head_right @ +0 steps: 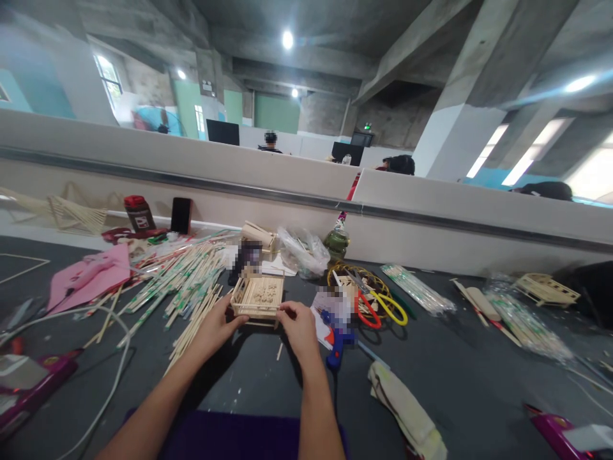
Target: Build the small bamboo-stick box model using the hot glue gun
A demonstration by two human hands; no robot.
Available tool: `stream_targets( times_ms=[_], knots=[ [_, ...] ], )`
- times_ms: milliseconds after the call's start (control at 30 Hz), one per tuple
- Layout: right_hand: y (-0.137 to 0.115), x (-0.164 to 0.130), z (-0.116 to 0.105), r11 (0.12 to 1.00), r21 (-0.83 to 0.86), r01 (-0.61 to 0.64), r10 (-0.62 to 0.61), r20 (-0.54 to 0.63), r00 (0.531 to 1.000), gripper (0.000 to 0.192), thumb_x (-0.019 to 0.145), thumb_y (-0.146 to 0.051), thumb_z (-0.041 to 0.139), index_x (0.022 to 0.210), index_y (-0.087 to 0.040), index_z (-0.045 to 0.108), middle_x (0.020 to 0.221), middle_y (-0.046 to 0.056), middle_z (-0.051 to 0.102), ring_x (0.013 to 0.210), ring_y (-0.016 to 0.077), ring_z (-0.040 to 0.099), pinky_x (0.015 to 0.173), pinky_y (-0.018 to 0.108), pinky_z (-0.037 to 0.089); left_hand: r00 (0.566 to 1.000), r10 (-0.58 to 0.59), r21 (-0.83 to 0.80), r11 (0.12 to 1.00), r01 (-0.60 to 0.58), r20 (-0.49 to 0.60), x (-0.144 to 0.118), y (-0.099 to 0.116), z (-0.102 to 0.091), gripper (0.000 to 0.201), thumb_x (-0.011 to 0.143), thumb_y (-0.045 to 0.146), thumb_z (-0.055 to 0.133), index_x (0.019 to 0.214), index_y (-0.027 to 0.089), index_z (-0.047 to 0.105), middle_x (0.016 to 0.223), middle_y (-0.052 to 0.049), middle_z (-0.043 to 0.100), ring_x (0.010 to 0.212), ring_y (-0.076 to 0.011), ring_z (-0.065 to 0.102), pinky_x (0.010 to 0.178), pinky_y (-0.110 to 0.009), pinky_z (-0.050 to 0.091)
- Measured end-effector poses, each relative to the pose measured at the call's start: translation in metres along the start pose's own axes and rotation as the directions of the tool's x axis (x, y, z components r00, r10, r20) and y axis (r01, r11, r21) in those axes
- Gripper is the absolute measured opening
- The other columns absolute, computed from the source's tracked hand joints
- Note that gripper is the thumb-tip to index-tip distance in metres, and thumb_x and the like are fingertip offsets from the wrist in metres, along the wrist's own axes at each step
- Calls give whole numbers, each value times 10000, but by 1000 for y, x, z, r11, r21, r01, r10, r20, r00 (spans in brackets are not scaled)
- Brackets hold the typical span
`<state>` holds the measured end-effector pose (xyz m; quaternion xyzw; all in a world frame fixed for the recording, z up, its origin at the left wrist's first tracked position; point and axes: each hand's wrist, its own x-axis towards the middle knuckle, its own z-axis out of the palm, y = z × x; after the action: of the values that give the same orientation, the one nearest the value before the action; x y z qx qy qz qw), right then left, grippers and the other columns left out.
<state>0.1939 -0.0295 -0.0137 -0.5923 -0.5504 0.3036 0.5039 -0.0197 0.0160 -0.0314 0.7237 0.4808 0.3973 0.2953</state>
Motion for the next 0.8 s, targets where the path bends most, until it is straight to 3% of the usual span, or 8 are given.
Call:
stream_targets(
  times_ms=[333, 500, 700, 800],
  knots=[
    [0, -1, 1, 991, -114, 73, -77, -33, 996, 190, 755, -268, 565, 820, -196, 728, 784, 42, 670, 703, 186, 593, 604, 268, 449, 1000, -24, 65, 998, 24, -10, -3, 11, -2, 374, 753, 261, 622, 1109, 188, 532, 994, -53, 654, 814, -209, 623, 739, -334, 469],
    [3, 1, 1, 991, -114, 76, -84, -63, 995, 187, 752, -260, 559, 816, -196, 723, 798, 46, 674, 751, 199, 601, 654, 284, 460, 994, -102, 105, 989, 106, -42, -5, 15, -2, 308, 733, 292, 654, 975, 205, 485, 857, 0, 642, 695, -181, 625, 665, -297, 438],
    [3, 2, -4, 996, 72, -60, 59, 17, 998, 224, 703, -304, 598, 844, -169, 709, 733, 33, 673, 583, 158, 561, 483, 246, 435, 995, -91, 102, 990, 96, -48, -4, 13, -1, 243, 739, 321, 645, 869, 218, 467, 789, 12, 609, 712, -194, 624, 673, -303, 429],
    [1, 1, -11, 982, 162, -94, 94, 4, 996, 265, 656, -322, 636, 842, -146, 706, 708, 31, 662, 566, 150, 545, 467, 245, 443, 994, -104, 82, 991, 107, -44, -4, 13, 0, 251, 741, 328, 643, 870, 221, 455, 786, 11, 613, 716, -196, 624, 682, -309, 432]
  ],
)
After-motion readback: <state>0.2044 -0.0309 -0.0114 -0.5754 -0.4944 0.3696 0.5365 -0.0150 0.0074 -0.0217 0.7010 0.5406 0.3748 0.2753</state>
